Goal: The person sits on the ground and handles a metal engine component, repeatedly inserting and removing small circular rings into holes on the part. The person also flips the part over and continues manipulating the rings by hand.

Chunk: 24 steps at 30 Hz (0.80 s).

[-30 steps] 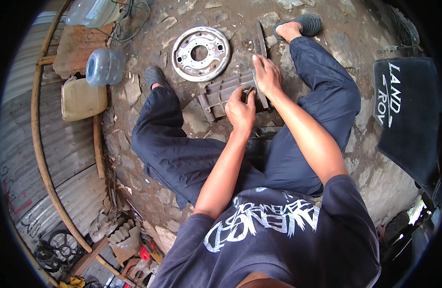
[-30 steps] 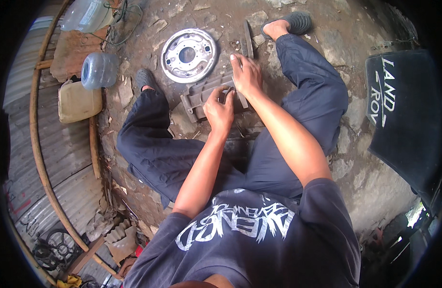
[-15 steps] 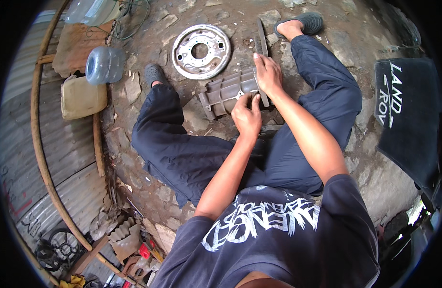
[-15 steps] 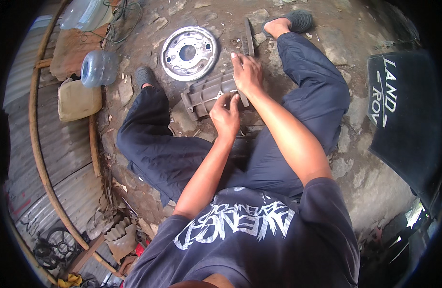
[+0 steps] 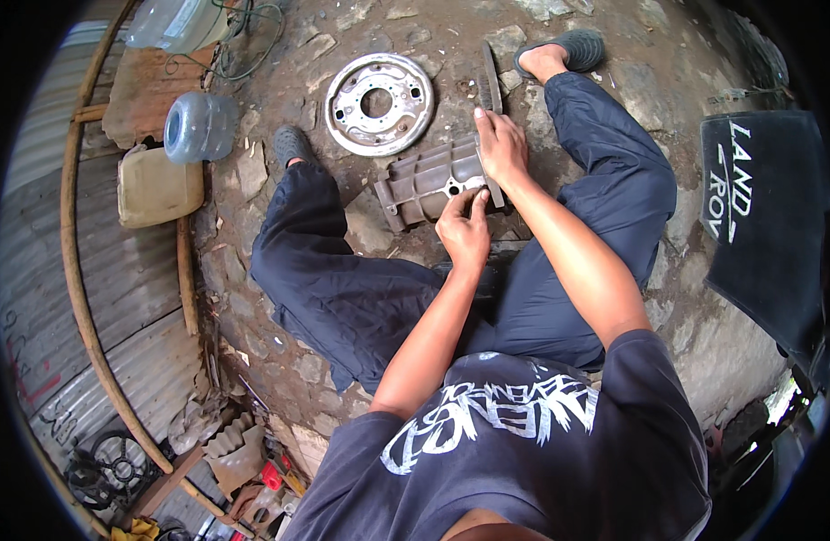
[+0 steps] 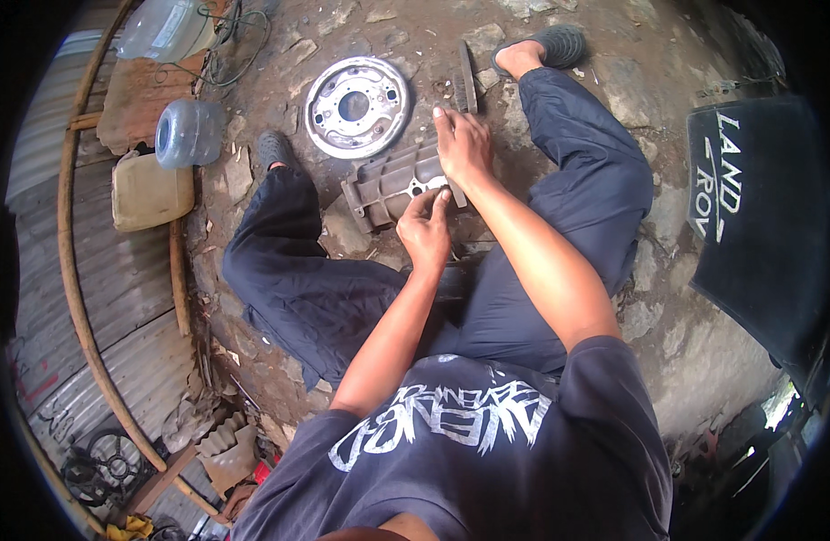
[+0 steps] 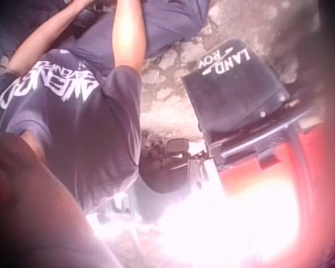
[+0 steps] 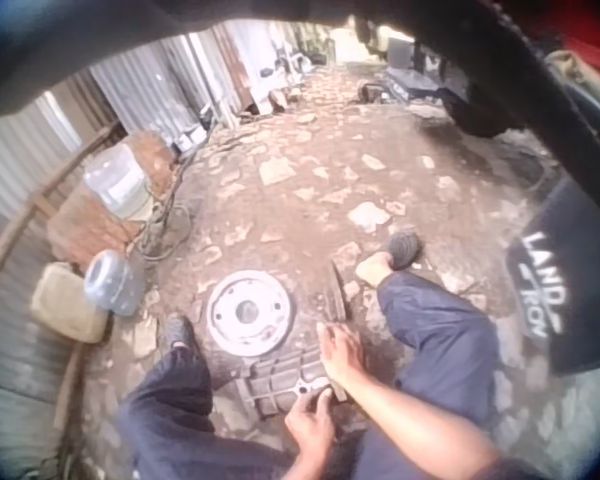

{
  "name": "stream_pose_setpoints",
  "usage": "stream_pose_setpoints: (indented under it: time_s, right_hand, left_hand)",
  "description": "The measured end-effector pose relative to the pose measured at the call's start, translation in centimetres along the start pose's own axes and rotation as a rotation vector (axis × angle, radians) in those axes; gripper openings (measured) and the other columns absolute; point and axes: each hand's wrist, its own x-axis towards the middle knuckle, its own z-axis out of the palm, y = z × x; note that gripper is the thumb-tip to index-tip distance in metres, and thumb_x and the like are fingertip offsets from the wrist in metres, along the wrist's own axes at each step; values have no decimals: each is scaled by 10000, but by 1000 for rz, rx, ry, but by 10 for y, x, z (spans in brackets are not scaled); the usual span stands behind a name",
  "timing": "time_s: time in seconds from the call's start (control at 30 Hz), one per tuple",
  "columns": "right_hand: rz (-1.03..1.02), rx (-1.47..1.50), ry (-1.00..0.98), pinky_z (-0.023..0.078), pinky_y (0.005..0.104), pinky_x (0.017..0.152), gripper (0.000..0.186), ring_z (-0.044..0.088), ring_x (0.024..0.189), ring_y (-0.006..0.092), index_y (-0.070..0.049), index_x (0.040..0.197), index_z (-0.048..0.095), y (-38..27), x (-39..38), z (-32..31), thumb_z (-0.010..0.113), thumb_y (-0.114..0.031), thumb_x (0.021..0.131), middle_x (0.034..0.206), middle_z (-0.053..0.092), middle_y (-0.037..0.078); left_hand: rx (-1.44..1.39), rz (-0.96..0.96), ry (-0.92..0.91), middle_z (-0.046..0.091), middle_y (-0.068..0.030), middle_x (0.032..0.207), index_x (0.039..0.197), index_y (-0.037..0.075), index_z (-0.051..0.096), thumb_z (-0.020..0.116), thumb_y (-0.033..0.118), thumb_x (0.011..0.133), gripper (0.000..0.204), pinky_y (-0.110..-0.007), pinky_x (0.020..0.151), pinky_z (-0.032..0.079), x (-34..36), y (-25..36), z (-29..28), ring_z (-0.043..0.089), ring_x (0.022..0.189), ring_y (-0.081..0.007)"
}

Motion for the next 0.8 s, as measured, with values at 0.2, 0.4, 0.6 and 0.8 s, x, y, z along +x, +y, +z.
stream_pose_setpoints:
  time_s: [0.2,0.4,0.6,0.8]
  right_hand:
    - [13,8,-5,453,517,1017,501,659,1087,427,-64,1129,737,-5,-1,0,449,-474,1109,1068,727,217]
    - [0,-12,24,444,516,1027,495,660,1096,409,-72,1143,736,-6,-2,-1,436,-465,1114,1076,731,208]
    - [-9,-18,-8,450,519,1028,504,660,1098,416,-74,1163,742,-7,-2,-2,445,-479,1109,1099,730,210]
    - [19,1,-1,452,524,1034,527,653,1114,435,-59,1166,740,-8,-1,-2,455,-498,1103,1121,730,220]
  left_hand:
    - [-16,-84,49,774,-136,829,1026,-31,794,813,199,935,248,-346,756,552,14,15,2,689,744,-159]
    - [7,25,-23,788,-153,872,1029,-15,803,821,216,927,253,-353,787,553,15,3,-7,707,790,-171]
    - [28,-28,-24,783,-137,862,1011,-13,803,816,180,919,214,-334,778,548,20,9,-3,698,779,-161]
    - [-5,-13,-45,761,-143,830,997,-32,790,822,153,912,207,-335,750,542,21,10,-9,681,740,-166]
